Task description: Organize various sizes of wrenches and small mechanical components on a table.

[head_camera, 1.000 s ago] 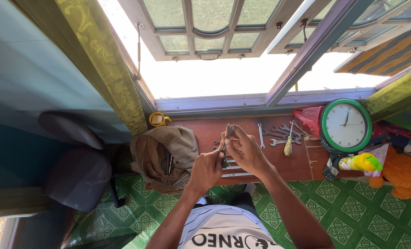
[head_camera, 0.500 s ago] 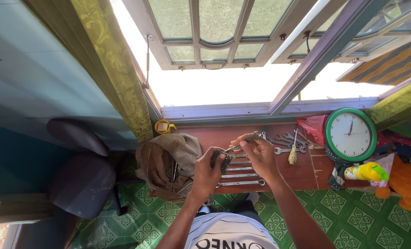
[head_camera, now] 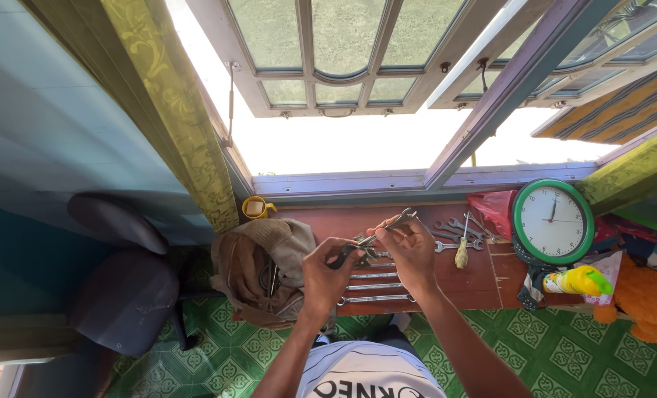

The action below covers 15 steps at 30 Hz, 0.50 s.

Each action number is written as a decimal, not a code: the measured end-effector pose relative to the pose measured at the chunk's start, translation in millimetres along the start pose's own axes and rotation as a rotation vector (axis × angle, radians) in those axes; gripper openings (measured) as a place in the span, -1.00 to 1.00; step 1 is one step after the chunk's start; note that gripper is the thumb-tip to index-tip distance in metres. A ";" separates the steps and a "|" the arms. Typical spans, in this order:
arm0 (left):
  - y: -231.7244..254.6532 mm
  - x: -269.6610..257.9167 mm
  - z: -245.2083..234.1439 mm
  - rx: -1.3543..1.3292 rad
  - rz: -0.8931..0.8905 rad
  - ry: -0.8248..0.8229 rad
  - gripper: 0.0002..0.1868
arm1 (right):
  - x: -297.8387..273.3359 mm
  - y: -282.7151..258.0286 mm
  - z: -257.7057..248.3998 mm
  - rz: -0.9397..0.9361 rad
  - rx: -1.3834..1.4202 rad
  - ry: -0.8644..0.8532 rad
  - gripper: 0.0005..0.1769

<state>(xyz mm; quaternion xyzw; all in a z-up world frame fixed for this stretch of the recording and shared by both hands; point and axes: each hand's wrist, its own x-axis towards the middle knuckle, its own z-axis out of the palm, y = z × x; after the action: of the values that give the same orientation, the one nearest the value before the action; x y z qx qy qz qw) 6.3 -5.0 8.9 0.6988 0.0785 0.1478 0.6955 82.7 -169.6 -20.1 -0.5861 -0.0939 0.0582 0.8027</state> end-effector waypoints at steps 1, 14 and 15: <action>-1.2 -1.3 2.0 0.000 -0.001 0.002 -0.82 | 0.6 4.6 -1.9 0.002 0.000 -0.001 -0.81; -6.1 -4.4 -8.2 0.202 0.093 0.012 -0.88 | 0.1 17.8 14.0 -0.085 -0.111 -0.064 -0.81; -5.6 -6.2 -8.3 0.220 0.110 0.007 -0.86 | 0.1 22.1 12.3 -0.054 -0.097 -0.076 -0.82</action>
<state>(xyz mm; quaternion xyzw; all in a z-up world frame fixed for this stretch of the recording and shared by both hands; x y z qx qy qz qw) -1.6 1.1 2.7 0.7736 0.0584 0.1788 0.6051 80.5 -151.3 -37.6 -0.6189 -0.1428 0.0540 0.7705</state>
